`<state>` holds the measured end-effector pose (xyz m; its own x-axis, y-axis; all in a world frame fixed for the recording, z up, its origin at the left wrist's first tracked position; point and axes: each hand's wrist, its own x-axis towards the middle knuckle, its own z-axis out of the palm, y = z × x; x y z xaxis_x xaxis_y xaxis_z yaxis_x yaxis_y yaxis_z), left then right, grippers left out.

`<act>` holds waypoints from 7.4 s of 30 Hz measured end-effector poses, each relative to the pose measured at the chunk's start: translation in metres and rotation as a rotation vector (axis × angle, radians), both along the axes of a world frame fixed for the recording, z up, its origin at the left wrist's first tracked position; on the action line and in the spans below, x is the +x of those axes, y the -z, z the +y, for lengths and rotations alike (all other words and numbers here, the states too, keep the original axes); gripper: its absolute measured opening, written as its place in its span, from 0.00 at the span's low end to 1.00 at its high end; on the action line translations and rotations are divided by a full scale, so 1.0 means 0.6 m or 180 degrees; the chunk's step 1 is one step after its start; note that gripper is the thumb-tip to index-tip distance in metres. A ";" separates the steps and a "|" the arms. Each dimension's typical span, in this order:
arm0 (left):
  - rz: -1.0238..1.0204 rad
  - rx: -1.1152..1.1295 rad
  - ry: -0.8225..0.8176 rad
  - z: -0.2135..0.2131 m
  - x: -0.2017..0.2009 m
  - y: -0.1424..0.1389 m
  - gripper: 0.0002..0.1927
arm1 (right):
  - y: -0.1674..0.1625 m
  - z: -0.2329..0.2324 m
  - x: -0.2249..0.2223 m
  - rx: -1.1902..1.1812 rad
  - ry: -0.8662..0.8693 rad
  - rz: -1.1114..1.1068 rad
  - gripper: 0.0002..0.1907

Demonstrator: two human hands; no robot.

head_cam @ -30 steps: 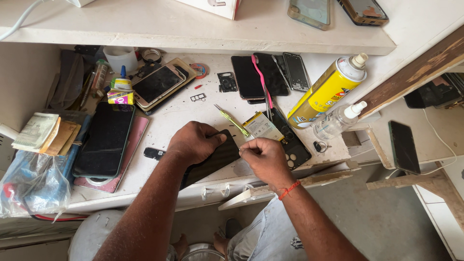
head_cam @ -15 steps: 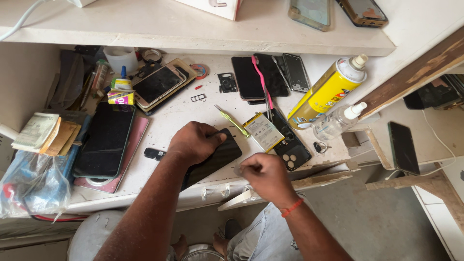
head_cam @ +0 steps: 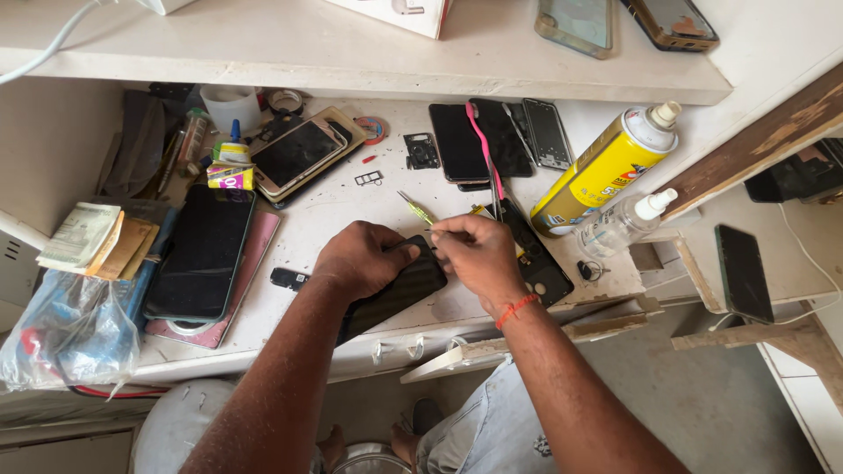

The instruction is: The person uses a screwdriver to pry and separate the back cover from a smartphone. They then remove the back cover, exposing the internal components including the battery and circuit board. The person places the back cover aside and briefly handles a small container and tweezers.

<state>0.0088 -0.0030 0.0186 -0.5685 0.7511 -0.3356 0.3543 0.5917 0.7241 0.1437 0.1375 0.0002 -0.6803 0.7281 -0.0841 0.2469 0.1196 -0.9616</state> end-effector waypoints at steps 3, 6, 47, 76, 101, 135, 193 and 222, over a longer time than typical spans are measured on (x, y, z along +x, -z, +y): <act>-0.0059 -0.0026 -0.0010 0.000 0.000 -0.002 0.22 | -0.003 -0.003 -0.006 -0.0065 -0.0001 -0.0071 0.07; -0.0060 -0.0098 -0.0005 0.002 0.001 -0.006 0.22 | -0.001 -0.006 -0.004 0.0004 -0.0077 0.0076 0.07; -0.0049 -0.0070 -0.0035 0.001 0.002 -0.004 0.22 | 0.025 -0.003 0.028 0.0599 -0.0245 0.0201 0.05; -0.0392 0.0397 -0.0391 0.009 -0.009 0.028 0.22 | 0.033 -0.022 0.084 -0.0151 0.0063 0.0144 0.12; -0.2598 0.1849 -0.2180 0.023 -0.028 0.066 0.17 | 0.039 -0.055 0.004 -0.0319 0.0085 0.0460 0.11; -0.2594 0.2483 -0.1765 -0.014 0.002 0.073 0.20 | 0.007 -0.039 -0.070 0.0173 0.0171 0.1013 0.06; -0.2601 0.2543 -0.1780 -0.015 0.001 0.073 0.20 | 0.013 -0.095 0.005 0.1205 0.0072 0.0182 0.04; -0.2462 0.2424 -0.1800 -0.016 0.009 0.066 0.20 | 0.024 -0.127 0.068 0.0980 0.0075 -0.0105 0.05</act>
